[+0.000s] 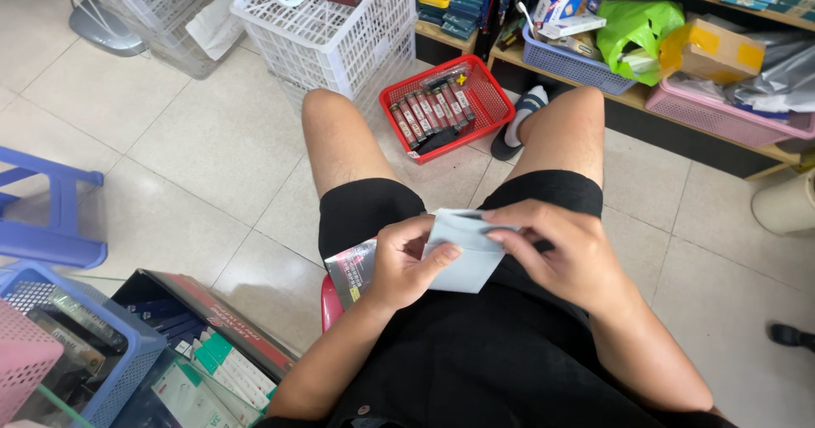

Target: The person sits in a shop and unboxes a new phone. They open the retail box, remove the white paper sleeve and inner packaging, take out the phone, peel the protective film from it, and handle the box and paper inserts.

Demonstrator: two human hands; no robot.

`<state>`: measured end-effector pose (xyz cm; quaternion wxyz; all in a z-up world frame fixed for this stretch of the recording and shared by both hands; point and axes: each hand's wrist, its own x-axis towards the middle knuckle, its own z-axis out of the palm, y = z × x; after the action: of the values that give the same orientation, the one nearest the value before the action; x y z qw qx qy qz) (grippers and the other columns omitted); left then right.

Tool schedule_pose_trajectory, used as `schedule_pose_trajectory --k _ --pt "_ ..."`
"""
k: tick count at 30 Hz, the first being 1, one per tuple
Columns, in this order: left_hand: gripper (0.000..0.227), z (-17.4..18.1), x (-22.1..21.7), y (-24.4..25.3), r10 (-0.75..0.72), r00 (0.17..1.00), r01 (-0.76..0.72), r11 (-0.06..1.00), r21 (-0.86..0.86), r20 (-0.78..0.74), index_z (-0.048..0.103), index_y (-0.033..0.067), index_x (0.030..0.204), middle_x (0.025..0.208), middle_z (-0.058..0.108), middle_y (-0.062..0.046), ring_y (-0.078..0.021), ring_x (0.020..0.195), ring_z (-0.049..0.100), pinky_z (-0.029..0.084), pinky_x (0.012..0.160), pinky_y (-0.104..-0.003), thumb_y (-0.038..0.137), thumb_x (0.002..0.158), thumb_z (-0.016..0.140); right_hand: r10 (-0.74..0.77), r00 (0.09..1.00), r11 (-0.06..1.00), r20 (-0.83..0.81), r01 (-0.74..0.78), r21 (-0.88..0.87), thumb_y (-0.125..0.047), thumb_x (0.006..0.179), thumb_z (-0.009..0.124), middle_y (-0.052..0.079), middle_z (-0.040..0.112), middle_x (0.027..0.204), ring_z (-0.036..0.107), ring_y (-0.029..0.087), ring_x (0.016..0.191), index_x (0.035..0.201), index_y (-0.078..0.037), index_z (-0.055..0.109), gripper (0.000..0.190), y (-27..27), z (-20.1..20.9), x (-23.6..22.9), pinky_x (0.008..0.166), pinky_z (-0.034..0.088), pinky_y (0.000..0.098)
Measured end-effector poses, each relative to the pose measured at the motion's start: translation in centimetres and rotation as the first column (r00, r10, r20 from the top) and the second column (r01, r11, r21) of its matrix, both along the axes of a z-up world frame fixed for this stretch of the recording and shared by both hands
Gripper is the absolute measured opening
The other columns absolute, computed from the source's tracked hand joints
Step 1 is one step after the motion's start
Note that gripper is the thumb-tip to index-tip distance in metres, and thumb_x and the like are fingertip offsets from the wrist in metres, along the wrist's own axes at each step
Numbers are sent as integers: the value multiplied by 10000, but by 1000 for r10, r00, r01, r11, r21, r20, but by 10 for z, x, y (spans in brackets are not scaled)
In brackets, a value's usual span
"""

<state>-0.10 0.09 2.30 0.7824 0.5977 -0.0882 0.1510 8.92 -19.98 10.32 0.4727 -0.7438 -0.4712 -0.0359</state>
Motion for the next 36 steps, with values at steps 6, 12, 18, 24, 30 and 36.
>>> schedule_pose_trajectory --k 6,12,18,24,30,36 --pt "242 -9 8 8 58 998 -48 973 226 -35 715 -55 1078 891 749 -50 -50 792 648 521 713 -225 140 945 768 -239 971 944 -5 233 233 11 973 749 157 747 1075 757 176 896 1101 30 639 170 -23 -12 12 792 642 285" --pt "221 -10 6 8 99 994 -85 959 272 -36 749 -51 1021 761 719 -42 -37 652 600 483 596 -222 159 955 765 -39 992 994 119 26 108 -56 930 712 168 743 1091 760 254 1013 1057 15 692 147 -13 12 8 896 609 339" --pt "226 -10 9 3 113 993 -103 966 237 -25 744 -51 1017 782 723 -53 -43 669 615 483 601 -221 166 960 765 112 991 994 77 -111 -12 -97 858 788 126 755 1076 770 252 997 1017 -13 730 190 -9 18 12 888 618 326" --pt "184 2 6 2 25 1000 -29 914 404 15 752 -27 1027 865 749 -98 -127 757 690 524 680 -256 137 944 768 4 969 969 -246 -65 -239 -179 801 863 37 810 905 757 162 786 1274 -13 644 547 -15 12 12 706 637 284" --pt "395 24 8 27 13 1000 1 602 799 -11 659 34 1104 1283 667 -130 -294 1176 647 528 974 -403 187 791 846 -89 996 962 -4 85 -260 -153 800 808 83 707 726 682 242 559 897 -45 743 159 -11 31 15 532 537 347" --pt "824 7 11 29 183 980 21 307 952 -81 562 114 1186 1294 548 -165 -384 1197 549 475 906 -492 269 476 950 -307 949 938 67 313 -150 -149 898 777 122 669 752 690 264 643 993 -25 644 205 -28 10 24 601 524 344"
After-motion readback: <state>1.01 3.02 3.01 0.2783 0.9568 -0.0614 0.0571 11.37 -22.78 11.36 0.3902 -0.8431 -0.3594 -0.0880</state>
